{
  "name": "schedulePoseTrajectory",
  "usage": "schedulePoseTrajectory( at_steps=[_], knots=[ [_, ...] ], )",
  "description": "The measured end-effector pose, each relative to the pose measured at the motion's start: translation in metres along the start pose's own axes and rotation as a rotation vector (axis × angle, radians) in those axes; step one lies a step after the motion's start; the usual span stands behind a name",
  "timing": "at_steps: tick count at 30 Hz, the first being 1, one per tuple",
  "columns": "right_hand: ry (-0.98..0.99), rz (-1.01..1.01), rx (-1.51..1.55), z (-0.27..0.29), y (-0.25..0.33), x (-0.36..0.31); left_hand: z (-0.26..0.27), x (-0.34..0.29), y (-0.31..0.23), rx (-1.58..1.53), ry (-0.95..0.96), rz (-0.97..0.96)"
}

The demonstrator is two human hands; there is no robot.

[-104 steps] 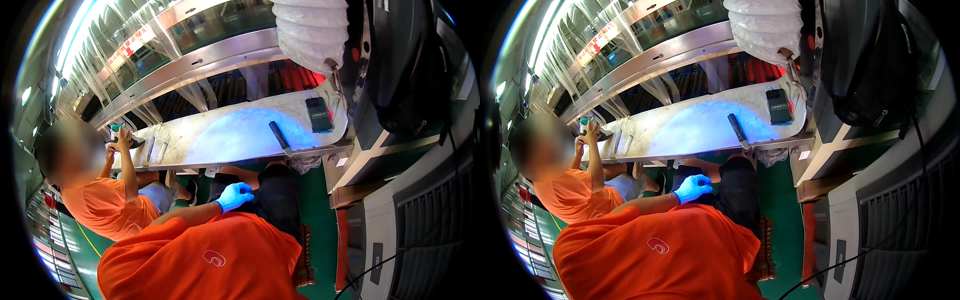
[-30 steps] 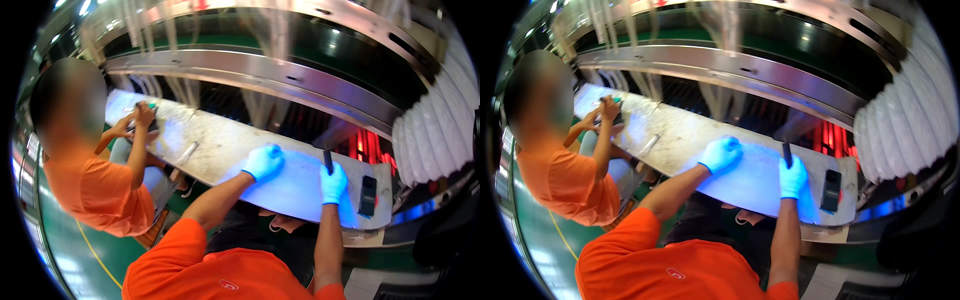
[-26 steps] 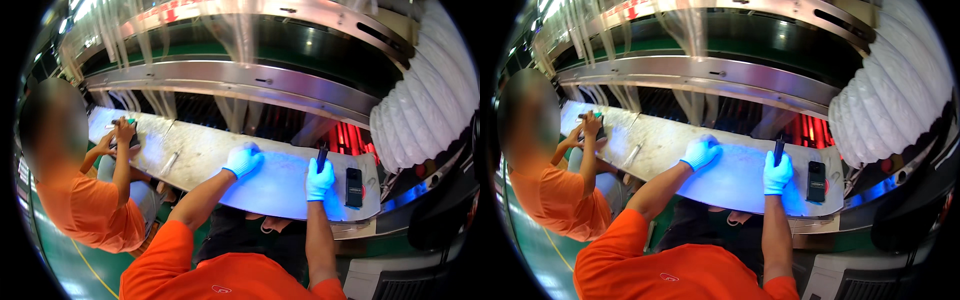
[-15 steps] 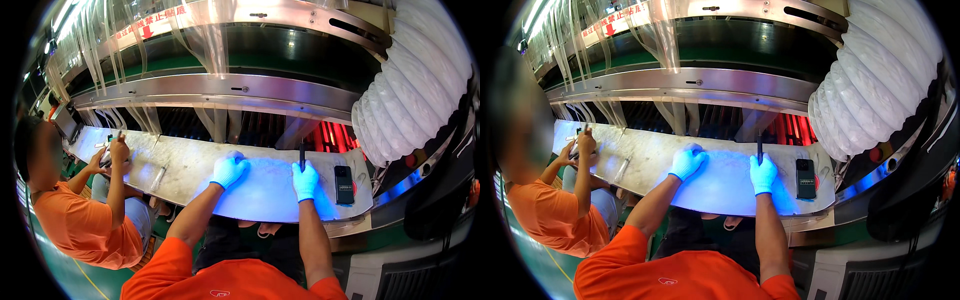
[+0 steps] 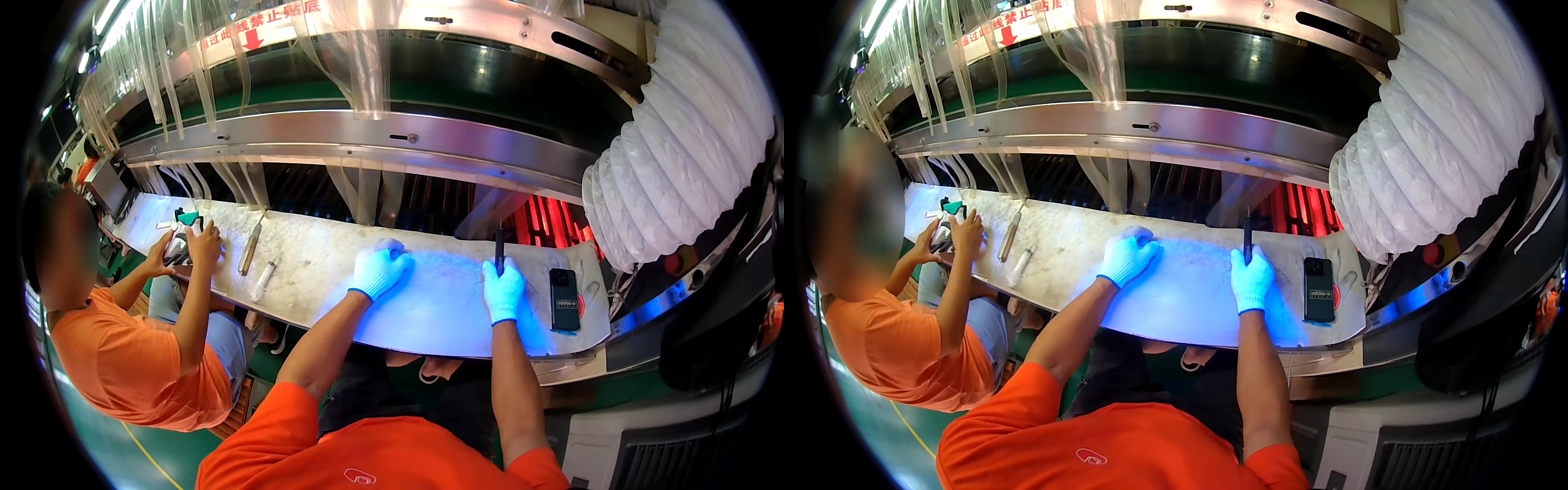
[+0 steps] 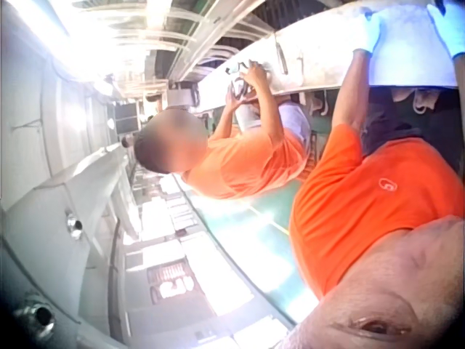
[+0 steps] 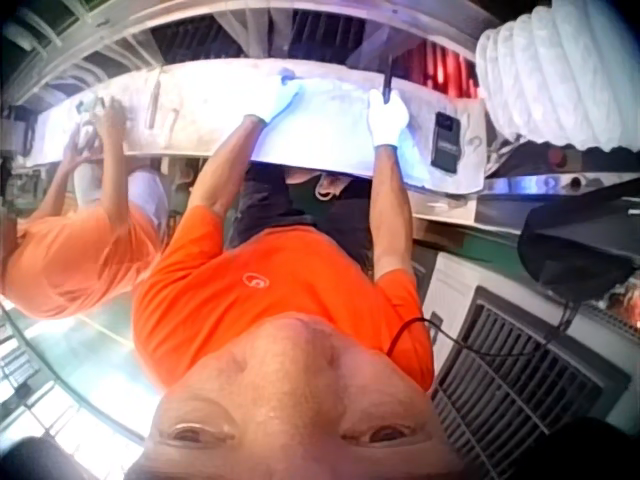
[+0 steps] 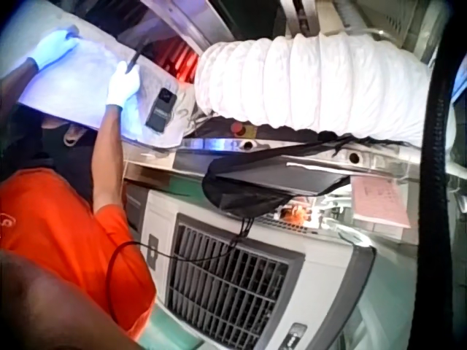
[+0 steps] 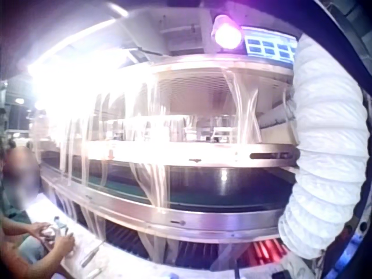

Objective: The person uses a black tool to scrape and clean a white sneaker on a light table. They then pick up a white sneaker and attach a white strap to the heel area, securing it in place.

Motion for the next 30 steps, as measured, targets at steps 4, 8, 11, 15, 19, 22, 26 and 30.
schedulePoseTrajectory(
  at_steps=[4,8,11,15,19,22,26,30],
  knots=[
    [-0.013,-0.018,0.048,0.001,0.002,-0.003,0.003,0.000,-0.001,0.006,0.019,0.021],
    [-0.237,0.017,0.163,0.014,0.015,-0.013,0.007,-0.001,0.001,0.032,0.021,0.021],
    [-0.224,0.028,0.178,0.012,0.004,-0.009,-0.002,0.000,0.004,0.043,0.014,-0.002],
    [-0.019,0.004,0.123,0.002,-0.005,-0.001,-0.002,0.000,0.009,0.018,-0.015,0.001],
    [-0.012,-0.009,0.237,0.002,0.001,-0.004,0.002,0.000,0.006,-0.014,-0.014,0.005],
    [0.006,0.021,0.100,0.002,-0.001,-0.006,0.000,0.000,0.009,-0.019,-0.029,-0.001],
    [0.048,0.125,-0.022,0.002,0.008,-0.020,0.002,0.000,0.009,-0.007,-0.018,-0.014],
    [0.075,0.121,-0.006,0.002,0.012,-0.017,0.001,0.001,0.008,0.007,0.008,0.006]
  ],
)
Point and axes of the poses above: each hand's wrist, its own x-axis towards the middle knuckle, its own z-axis out of the back of the hand, y = z × x, the point moved 5 cm from there along x, towards the middle knuckle, and after that the axes turned 4 degrees about -x, right-handed, at the moved point
